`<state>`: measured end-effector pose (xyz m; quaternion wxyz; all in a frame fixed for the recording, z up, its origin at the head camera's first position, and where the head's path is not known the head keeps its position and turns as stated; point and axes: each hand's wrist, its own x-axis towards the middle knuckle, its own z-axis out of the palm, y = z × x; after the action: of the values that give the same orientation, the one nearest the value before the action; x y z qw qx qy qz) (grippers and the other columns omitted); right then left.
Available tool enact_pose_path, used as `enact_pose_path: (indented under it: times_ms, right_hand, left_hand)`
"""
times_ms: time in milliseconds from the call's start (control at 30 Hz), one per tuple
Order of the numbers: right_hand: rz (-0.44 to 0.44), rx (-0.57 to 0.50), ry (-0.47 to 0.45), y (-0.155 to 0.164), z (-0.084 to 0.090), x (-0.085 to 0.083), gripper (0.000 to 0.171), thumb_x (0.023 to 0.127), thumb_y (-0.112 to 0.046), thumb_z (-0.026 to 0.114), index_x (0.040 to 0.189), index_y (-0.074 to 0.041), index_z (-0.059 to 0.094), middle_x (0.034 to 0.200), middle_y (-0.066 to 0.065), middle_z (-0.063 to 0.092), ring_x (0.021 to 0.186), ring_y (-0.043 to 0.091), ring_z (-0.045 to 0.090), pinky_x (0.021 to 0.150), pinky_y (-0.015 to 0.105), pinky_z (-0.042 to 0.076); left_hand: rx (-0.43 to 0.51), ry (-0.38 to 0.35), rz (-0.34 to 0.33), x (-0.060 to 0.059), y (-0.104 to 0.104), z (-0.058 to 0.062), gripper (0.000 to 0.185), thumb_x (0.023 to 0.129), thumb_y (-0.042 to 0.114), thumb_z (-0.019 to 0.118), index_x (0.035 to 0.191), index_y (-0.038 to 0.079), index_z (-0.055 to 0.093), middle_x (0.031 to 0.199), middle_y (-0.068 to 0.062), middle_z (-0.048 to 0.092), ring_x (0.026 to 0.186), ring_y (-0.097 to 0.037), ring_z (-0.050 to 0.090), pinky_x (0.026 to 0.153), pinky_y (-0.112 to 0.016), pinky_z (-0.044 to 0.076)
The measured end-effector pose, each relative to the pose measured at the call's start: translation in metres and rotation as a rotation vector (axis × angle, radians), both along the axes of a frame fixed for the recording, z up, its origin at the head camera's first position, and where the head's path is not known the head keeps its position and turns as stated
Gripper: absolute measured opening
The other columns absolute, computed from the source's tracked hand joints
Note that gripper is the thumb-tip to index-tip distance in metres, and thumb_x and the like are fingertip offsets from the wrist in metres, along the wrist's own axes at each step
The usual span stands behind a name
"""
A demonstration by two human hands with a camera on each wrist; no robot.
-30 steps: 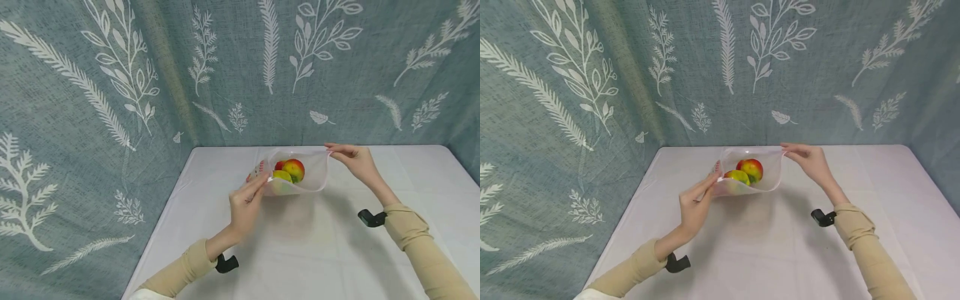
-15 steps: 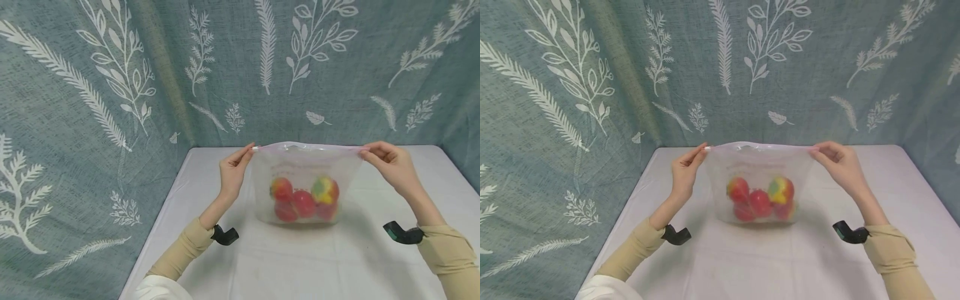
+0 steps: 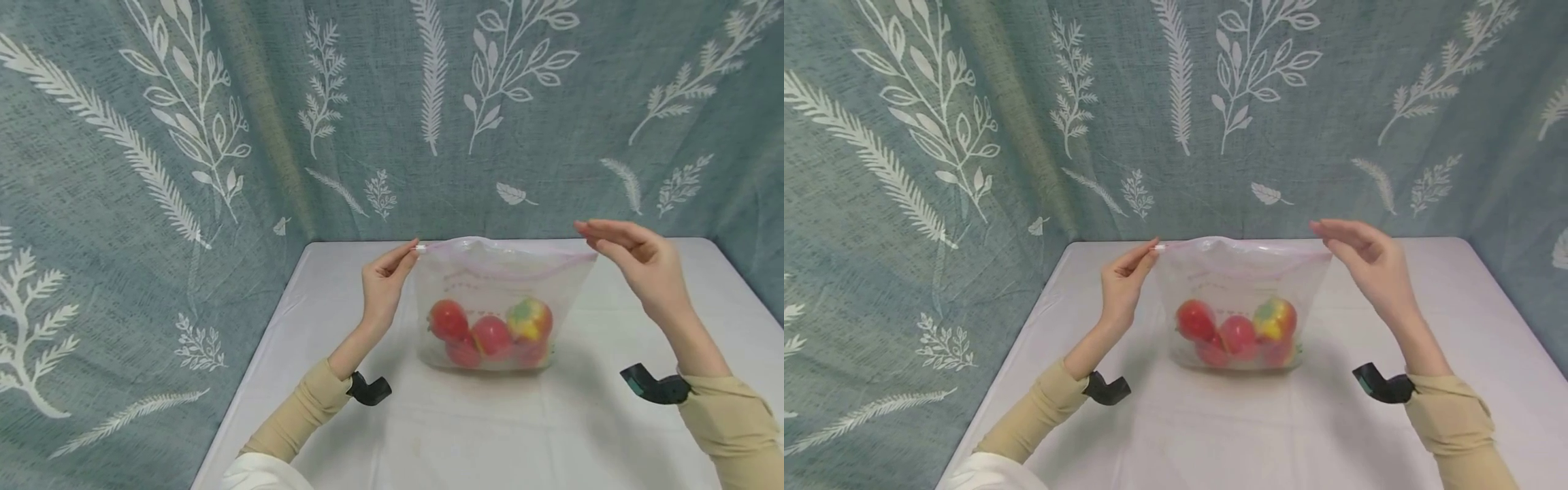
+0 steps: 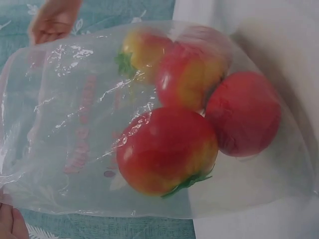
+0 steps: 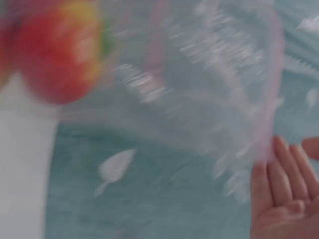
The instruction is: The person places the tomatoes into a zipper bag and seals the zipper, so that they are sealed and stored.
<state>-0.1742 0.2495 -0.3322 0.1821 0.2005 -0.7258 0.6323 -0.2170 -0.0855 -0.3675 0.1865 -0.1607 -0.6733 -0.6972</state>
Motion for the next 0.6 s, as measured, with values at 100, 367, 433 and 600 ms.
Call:
enact_pose_path:
  times_ms: [100, 367, 433, 600]
  right_hand:
    - [-0.034, 0.065, 0.060, -0.024, 0.023, 0.003, 0.030, 0.092, 0.001, 0.057, 0.121, 0.004, 0.060, 0.115, -0.009, 0.069, 0.105, 0.001, 0.063, 0.087, 0.012, 0.048]
    - [0.087, 0.514, 0.249, -0.129, 0.059, -0.008, 0.030, 0.086, -0.011, 0.069, 0.115, -0.006, 0.067, 0.113, 0.007, 0.070, 0.105, 0.018, 0.066, 0.089, 0.030, 0.053]
    - [0.156, 0.579, 0.241, -0.147, 0.058, -0.012, 0.031, 0.087, -0.013, 0.069, 0.117, -0.005, 0.066, 0.115, 0.010, 0.069, 0.108, 0.022, 0.065, 0.091, 0.036, 0.052]
    - [0.226, 0.601, 0.112, -0.166, 0.047, -0.024, 0.030, 0.088, -0.012, 0.067, 0.116, -0.003, 0.066, 0.114, 0.012, 0.069, 0.108, 0.025, 0.064, 0.090, 0.037, 0.053]
  left_hand:
    - [0.035, 0.030, 0.006, 0.001, 0.001, -0.002, 0.024, 0.088, 0.011, 0.067, 0.108, -0.001, 0.070, 0.096, 0.001, 0.075, 0.088, -0.001, 0.067, 0.082, -0.022, 0.054]
    - [0.107, 0.024, 0.019, 0.006, 0.002, -0.002, 0.024, 0.087, 0.010, 0.068, 0.101, -0.009, 0.066, 0.086, 0.017, 0.072, 0.086, -0.002, 0.068, 0.080, -0.020, 0.053]
    - [0.122, 0.016, 0.014, 0.008, 0.003, -0.001, 0.025, 0.087, 0.007, 0.067, 0.101, -0.013, 0.064, 0.086, 0.017, 0.072, 0.085, -0.003, 0.068, 0.080, -0.021, 0.053]
    - [0.158, -0.014, 0.010, 0.013, 0.006, -0.001, 0.018, 0.086, 0.000, 0.066, 0.098, -0.014, 0.066, 0.083, 0.015, 0.073, 0.079, -0.003, 0.067, 0.076, -0.020, 0.053]
